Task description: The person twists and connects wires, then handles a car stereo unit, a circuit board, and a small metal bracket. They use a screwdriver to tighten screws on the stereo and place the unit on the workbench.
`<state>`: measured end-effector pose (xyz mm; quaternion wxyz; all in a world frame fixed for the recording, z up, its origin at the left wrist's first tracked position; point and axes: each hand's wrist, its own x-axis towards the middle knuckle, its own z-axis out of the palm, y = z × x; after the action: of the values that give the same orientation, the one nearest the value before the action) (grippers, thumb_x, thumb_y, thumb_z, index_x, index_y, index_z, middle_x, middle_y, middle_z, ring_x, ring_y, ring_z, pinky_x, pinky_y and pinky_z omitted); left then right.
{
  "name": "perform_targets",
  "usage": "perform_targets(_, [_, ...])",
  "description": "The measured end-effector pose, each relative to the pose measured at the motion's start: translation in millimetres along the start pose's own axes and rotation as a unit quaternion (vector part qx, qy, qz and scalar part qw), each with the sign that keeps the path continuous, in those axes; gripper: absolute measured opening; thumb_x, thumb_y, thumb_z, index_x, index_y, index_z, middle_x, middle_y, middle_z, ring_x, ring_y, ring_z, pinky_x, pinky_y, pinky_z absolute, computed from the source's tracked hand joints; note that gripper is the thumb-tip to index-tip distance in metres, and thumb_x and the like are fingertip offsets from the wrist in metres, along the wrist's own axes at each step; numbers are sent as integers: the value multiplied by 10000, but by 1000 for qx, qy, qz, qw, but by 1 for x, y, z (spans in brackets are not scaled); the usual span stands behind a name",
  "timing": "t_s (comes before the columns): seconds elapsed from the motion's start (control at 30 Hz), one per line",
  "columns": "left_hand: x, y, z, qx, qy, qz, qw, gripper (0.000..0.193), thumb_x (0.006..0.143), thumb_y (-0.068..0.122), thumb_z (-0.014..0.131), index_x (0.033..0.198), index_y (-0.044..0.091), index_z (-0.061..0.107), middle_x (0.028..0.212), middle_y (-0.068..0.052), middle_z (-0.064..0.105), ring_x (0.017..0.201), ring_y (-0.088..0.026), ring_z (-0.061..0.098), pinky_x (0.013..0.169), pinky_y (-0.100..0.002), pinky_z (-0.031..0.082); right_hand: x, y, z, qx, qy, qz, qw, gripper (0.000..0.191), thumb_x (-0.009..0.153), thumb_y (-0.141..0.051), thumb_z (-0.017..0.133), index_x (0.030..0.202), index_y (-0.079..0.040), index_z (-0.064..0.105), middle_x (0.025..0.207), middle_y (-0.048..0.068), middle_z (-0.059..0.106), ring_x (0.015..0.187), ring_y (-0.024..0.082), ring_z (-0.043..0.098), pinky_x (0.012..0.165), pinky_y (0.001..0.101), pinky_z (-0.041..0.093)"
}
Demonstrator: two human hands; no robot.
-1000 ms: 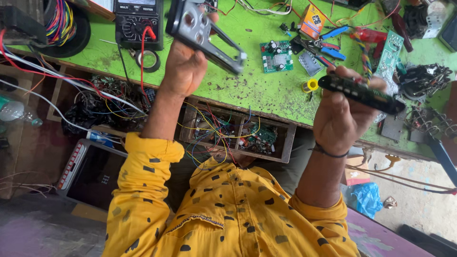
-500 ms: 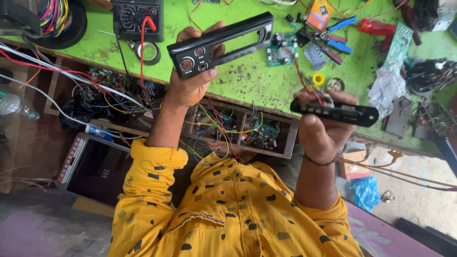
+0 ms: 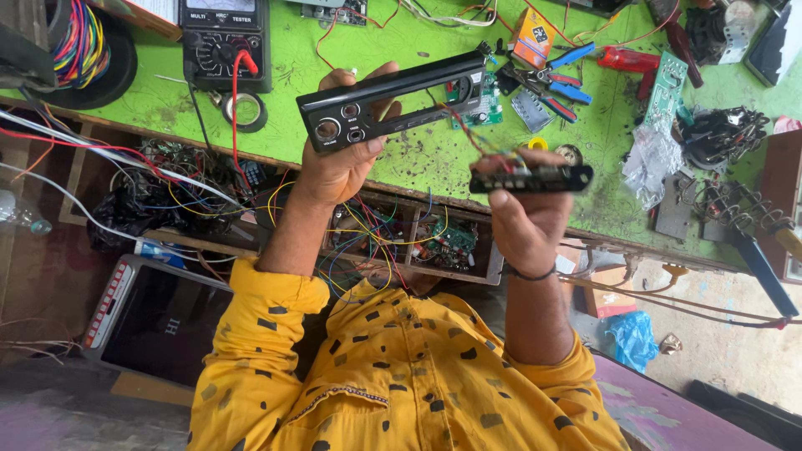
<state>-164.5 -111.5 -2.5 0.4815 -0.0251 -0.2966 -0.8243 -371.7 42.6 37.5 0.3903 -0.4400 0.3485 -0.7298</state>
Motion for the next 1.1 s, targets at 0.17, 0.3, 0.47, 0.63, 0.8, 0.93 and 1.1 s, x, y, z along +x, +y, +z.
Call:
perform_targets(0.17, [4,-7,6,140,-47,56,987,612,902,-211,626,1356,162,455,1599,-204,462,1515,-261,465,1302,-363,419,21,11,19,18,97,77,992,785,941,-19,709,1573,-147,261,1215,187,663,947,295,719,765,367,607])
perform_targets(0.3, [7,-21,15,152,-50,24,987,627,913,-211,646,1384,150,445,1628,-215,439,1536,-280,468,1310,-403,440,26,15,36,75,72,76,992,694,1023,-102,692,1576,-181,280,1204,179,670,878,258,726,708,317,609])
perform_targets(0.47, [1,-24,18,115,-37,-12,993,625,923,-210,667,1398,133,452,1624,-218,431,1298,-251,543,1155,-375,483,27,24,26,49,134,81,986,428,1090,-266,575,1421,-60,400,1133,165,698,896,241,753,693,370,639])
perform_targets(0.63, [-10,-26,23,19,-22,-48,998,673,898,-185,676,1419,160,426,1654,-199,403,1430,-284,496,1198,-393,472,25,35,6,-134,132,-3,982,295,1156,-261,646,1289,-37,508,987,110,662,815,177,658,744,316,508])
perform_targets(0.8, [-18,-36,30,-37,8,-54,998,692,907,-130,727,1434,185,406,1673,-177,369,1505,-313,475,1240,-452,479,20,42,13,-334,151,-103,925,310,1056,-267,730,1206,-26,607,1483,113,448,1392,197,467,1122,374,511])
perform_targets(0.93, [-22,-37,31,-47,-1,-67,997,697,923,-77,754,1460,190,400,1679,-163,364,1502,-316,482,1253,-477,479,23,40,19,-247,160,-86,952,348,1013,-192,781,1234,-26,568,1587,129,391,1423,237,483,1207,372,443])
perform_targets(1.1, [-24,-35,30,-28,-5,-69,997,709,943,-36,760,1503,183,384,1679,-175,374,1493,-325,494,1253,-499,475,25,42,16,-200,149,-66,966,365,965,-77,844,1186,-37,556,1548,140,488,1355,211,515,1190,380,445])
